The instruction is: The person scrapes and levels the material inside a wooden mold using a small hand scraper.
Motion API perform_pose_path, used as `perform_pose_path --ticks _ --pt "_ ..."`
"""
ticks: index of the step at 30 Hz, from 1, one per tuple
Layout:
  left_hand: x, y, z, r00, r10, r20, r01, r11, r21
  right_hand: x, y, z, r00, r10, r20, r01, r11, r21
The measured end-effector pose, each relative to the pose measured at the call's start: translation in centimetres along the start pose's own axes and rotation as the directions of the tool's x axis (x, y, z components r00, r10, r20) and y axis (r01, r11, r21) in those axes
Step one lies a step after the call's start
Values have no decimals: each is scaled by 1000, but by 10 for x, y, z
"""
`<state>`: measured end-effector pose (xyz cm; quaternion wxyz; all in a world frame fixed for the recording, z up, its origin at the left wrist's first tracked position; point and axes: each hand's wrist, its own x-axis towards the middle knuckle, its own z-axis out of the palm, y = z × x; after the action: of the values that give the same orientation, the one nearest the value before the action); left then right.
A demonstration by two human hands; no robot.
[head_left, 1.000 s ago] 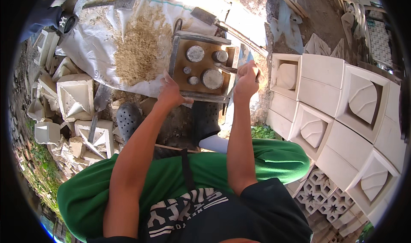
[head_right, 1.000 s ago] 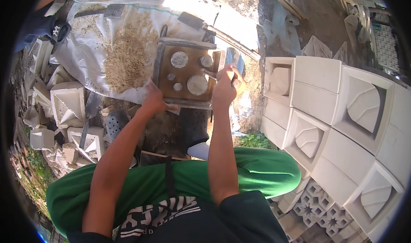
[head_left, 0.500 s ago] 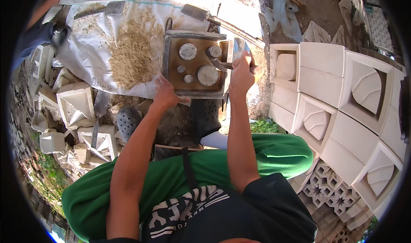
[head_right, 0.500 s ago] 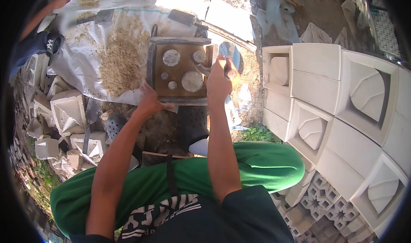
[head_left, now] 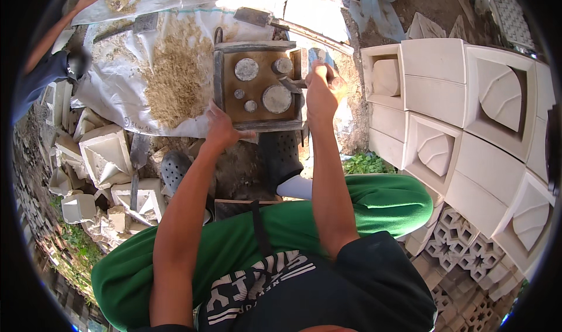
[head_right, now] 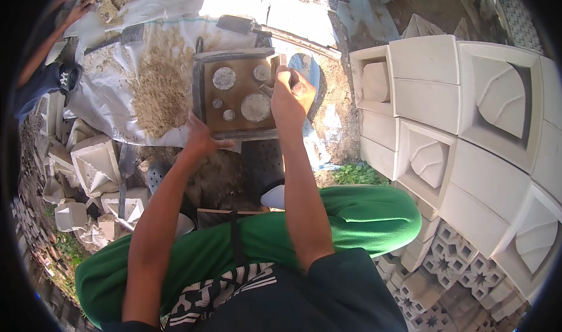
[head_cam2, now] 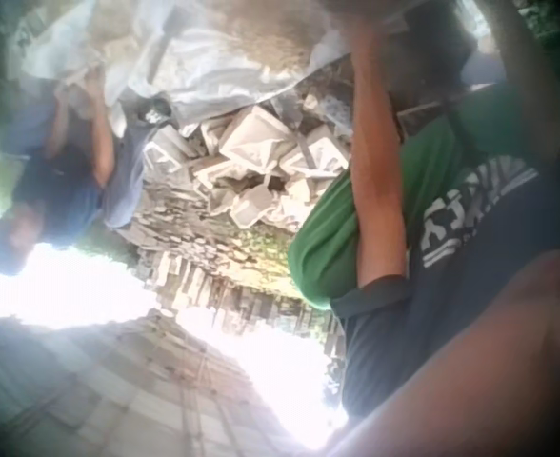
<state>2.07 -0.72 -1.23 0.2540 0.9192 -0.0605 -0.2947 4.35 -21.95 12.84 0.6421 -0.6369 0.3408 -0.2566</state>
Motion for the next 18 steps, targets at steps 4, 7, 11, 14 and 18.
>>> perform_pose_path --ticks 4,7,11,14,18 --pt "3 -8 -2 997 -46 54 45 999 19 -11 -21 5 995 -29 95 26 999 35" --pt "1 10 -9 993 -77 94 79 997 -16 5 14 -4 985 -112 130 112 994 6" --pt "-2 5 -13 982 -131 137 131 991 6 -7 -7 17 978 -116 176 129 990 -64" --pt "-1 8 -11 989 -108 106 112 993 -35 -8 14 17 981 -121 154 112 992 64" --pt "-9 15 -24 979 -162 125 172 982 -73 -10 -5 37 971 -152 184 170 982 -84"
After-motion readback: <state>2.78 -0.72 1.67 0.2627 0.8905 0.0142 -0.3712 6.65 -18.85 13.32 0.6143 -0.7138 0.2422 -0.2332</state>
